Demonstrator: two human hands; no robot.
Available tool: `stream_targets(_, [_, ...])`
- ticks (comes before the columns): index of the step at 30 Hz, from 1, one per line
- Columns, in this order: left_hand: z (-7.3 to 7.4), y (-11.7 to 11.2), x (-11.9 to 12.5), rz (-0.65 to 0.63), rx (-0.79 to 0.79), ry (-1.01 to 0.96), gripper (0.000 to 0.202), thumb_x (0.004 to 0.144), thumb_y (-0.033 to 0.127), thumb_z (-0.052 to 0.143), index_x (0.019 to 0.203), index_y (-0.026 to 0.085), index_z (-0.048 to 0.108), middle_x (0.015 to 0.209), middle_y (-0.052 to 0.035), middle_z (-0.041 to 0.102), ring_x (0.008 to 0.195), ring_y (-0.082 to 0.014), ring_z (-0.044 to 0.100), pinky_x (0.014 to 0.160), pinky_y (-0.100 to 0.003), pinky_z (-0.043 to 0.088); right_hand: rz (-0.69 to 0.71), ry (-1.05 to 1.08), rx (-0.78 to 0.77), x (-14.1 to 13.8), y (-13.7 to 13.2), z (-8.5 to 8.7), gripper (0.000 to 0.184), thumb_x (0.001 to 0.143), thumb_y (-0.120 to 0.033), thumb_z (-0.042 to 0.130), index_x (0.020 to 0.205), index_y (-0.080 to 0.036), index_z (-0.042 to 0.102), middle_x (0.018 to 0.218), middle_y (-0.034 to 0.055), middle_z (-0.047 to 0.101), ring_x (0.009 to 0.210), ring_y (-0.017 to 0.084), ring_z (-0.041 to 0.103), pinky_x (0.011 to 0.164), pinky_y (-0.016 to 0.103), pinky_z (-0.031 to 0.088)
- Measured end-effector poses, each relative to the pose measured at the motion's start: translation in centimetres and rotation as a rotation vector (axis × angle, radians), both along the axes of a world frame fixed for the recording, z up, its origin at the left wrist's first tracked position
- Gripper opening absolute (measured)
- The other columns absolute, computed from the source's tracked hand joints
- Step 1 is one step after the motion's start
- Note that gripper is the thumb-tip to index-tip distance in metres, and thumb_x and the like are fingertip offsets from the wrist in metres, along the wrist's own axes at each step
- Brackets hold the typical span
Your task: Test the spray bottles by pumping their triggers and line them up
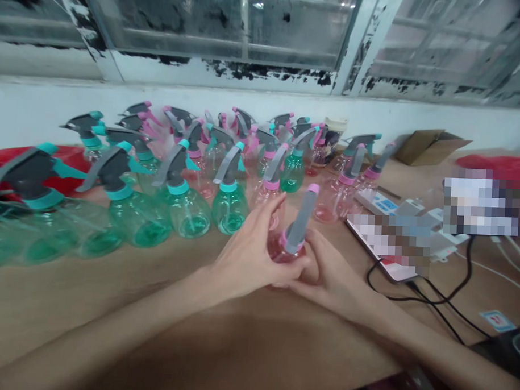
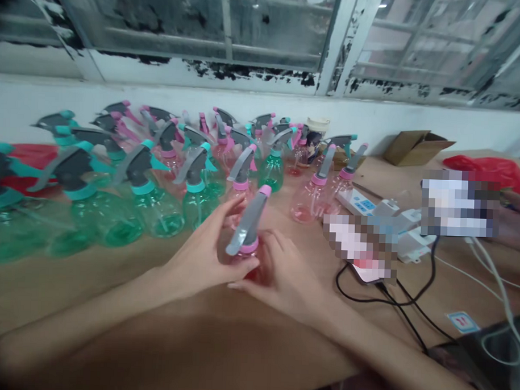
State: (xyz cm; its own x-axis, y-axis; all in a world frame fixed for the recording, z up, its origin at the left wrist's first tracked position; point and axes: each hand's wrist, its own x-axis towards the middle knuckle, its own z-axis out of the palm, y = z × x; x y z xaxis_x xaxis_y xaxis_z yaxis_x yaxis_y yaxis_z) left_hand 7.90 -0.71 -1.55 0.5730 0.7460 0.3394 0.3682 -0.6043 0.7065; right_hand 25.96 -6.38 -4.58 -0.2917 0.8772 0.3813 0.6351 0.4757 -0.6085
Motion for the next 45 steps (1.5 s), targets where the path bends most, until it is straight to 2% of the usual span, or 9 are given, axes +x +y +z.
stream_targets(2, [-1.1,-0.6,-1.6,0.025,-0.038,0.046,0.082,0.076,0.042,0.071,0.143,0.025,0.027,0.146,-0.0118,0.042,0.133,-0.0293,0.043,0.108,-0.051,0.039,-0.058,-0.041,0.032,0.9,0.1,0.0,0.055,0.082,-0.05,0.066,0.125,-0.024,0.045,0.12,0.0121,0.061,0.11,0.032,0.059,0.09,0.048,0.049])
stream_targets(4, [-2.4,-1.3,-3.1,0.032,-0.083,0.066,0.063,0.082,0.036,0.065,0.136,0.025,0.035,0.139,-0.0101,0.047,0.128,-0.0262,0.048,0.106,-0.047,0.042,-0.136,-0.087,0.049,2.1,0.5,-0.2,0.056,0.082,-0.052,0.065,0.126,-0.023,0.045,0.122,0.013,0.06,0.112,0.033,0.058,0.091,0.049,0.048])
stream_targets(7, [-4.1,-2.3,-5.2,0.067,-0.135,0.104,0.04,0.084,0.027,0.06,0.122,0.025,0.046,0.123,-0.0066,0.056,0.11,-0.0225,0.059,0.094,-0.042,0.051,-0.259,-0.189,0.088,4.3,1.6,-0.7,0.058,0.082,-0.056,0.062,0.125,-0.02,0.047,0.12,0.0156,0.059,0.111,0.036,0.057,0.091,0.052,0.047])
stream_targets(13, [-6.0,-2.4,-7.3,0.114,-0.119,0.11,0.02,0.089,0.023,0.054,0.108,0.025,0.053,0.108,-0.0021,0.061,0.087,-0.0164,0.064,0.079,-0.033,0.053,-0.349,-0.382,0.186,7.1,4.7,-0.4,0.06,0.082,-0.066,0.054,0.117,-0.018,0.051,0.113,0.0179,0.056,0.109,0.038,0.055,0.092,0.056,0.046])
stream_targets(18, [-6.1,-2.0,-7.6,0.178,-0.151,0.099,0.011,0.09,0.024,0.052,0.1,0.024,0.055,0.097,-0.0003,0.065,0.072,-0.0133,0.061,0.067,-0.029,0.051,-0.376,-0.392,0.201,7.1,6.6,0.4,0.06,0.08,-0.068,0.055,0.113,-0.018,0.05,0.107,0.0176,0.06,0.097,0.037,0.058,0.08,0.053,0.048])
stream_targets(28, [-5.9,-1.6,-7.7,0.179,-0.222,0.104,0.01,0.093,0.028,0.048,0.093,0.023,0.058,0.089,0.0005,0.064,0.069,-0.013,0.059,0.06,-0.024,0.046,-0.414,-0.394,0.145,6.5,8.3,0.7,0.056,0.081,-0.066,0.054,0.112,-0.02,0.05,0.092,0.0118,0.065,0.081,0.032,0.063,0.065,0.041,0.046])
stream_targets(36, [-5.7,-1.5,-7.6,0.204,-0.233,0.122,0.012,0.092,0.028,0.048,0.091,0.023,0.059,0.086,0.0,0.066,0.074,-0.0158,0.062,0.063,-0.026,0.047,-0.452,-0.34,0.065,5.3,8.3,0.9,0.057,0.082,-0.068,0.052,0.111,-0.019,0.049,0.087,0.0102,0.065,0.07,0.029,0.064,0.056,0.037,0.045])
stream_targets(42, [-5.7,-1.5,-7.6,0.228,-0.232,0.116,0.012,0.092,0.028,0.048,0.09,0.023,0.059,0.085,0.0003,0.066,0.073,-0.0155,0.062,0.063,-0.026,0.047,-0.453,-0.288,0.045,5.2,7.6,0.7,0.078,0.081,-0.071,0.051,0.136,-0.016,0.041,0.089,0.0113,0.069,0.067,0.028,0.066,0.059,0.04,0.048])
stream_targets(45, [-5.7,-1.5,-7.7,0.233,-0.24,0.118,0.013,0.093,0.028,0.048,0.089,0.023,0.059,0.086,0.0003,0.066,0.073,-0.0156,0.062,0.063,-0.026,0.047,-0.453,-0.257,0.052,6.2,6.2,1.2,0.073,0.084,-0.069,0.048,0.134,-0.016,0.048,0.09,0.0119,0.07,0.066,0.027,0.066,0.062,0.041,0.05])
